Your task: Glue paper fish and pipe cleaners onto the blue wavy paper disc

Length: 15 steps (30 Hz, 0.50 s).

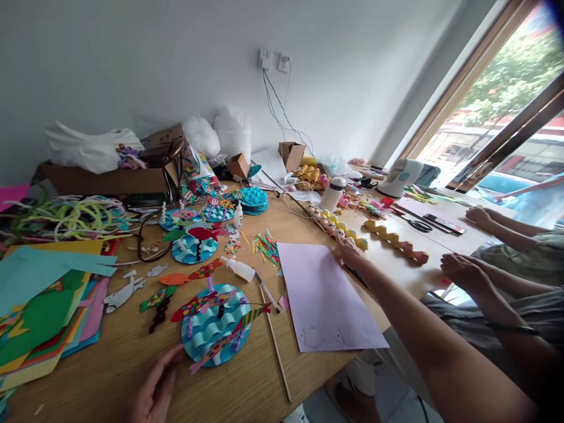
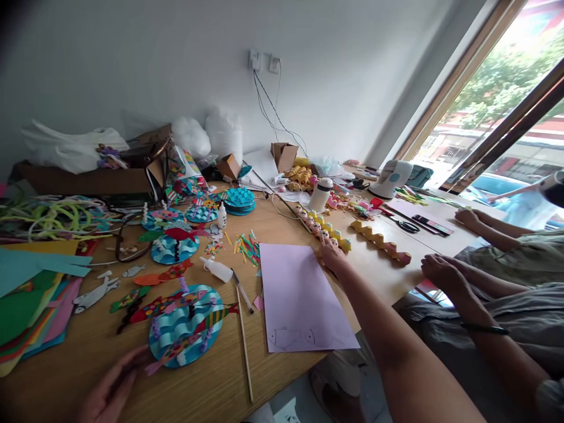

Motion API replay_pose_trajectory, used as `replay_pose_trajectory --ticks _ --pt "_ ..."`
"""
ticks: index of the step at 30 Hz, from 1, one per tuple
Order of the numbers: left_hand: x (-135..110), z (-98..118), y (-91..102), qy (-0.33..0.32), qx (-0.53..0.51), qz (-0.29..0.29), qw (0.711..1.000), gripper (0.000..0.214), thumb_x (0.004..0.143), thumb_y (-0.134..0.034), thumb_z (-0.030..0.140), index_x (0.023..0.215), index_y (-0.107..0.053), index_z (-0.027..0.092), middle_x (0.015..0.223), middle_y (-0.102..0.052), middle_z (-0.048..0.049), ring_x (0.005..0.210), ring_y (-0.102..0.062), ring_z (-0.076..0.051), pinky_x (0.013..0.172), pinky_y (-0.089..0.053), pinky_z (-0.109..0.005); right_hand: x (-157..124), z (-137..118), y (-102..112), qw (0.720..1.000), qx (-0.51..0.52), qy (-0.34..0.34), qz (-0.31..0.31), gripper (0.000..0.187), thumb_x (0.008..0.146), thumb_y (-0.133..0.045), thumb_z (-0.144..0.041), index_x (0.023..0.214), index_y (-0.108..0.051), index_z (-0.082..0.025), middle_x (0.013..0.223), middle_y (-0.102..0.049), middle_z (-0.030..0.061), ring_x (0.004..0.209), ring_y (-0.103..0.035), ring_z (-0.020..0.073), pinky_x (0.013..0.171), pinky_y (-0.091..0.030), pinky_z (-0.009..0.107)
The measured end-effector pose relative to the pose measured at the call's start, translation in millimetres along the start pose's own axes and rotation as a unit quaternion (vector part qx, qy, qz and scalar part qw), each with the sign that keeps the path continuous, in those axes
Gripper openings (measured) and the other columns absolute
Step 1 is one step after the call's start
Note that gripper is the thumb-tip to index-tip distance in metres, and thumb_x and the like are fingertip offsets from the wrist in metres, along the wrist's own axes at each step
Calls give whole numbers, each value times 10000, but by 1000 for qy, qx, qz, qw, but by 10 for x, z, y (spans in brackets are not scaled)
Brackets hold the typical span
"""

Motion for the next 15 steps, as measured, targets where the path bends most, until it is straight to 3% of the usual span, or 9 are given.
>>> replay_pose_trajectory --ticks 4,8,15 --pt "-1 52 -17 -23 -9 -2 1000 396 685 -569 577 947 -674 300 991 -698 -19 926 -648 -208 851 -499 -258 -69 -50 -43 1000 -24 -4 -12 318 840 -394 -133 1110 -560 -105 1172 -496 197 1036 -494 280 796 -395 359" --pt "5 51 -18 -32 -18 4 999 410 666 -592 576 943 -680 286 978 -699 -26 918 -649 -210 860 -498 -268 -147 -146 -47 999 -35 4 -14 249 831 -454 -192 1040 -584 -154 1158 -506 154 1092 -444 286 815 -386 385" --pt "-58 71 -27 48 -109 16 993 421 611 -666 559 925 -680 278 1022 -683 -38 993 -615 -248 888 -488 -300 -301 -335 81 1000 -3 19 7 233 827 -490 -204 1038 -578 -159 1175 -510 150 1128 -429 299 860 -371 432"
Point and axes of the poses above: each hand's wrist, its own x-axis towards the middle knuckle, its own y-axis out of the back of the hand, z = x × y, the point moved 9 cm from there along x, towards the middle knuckle
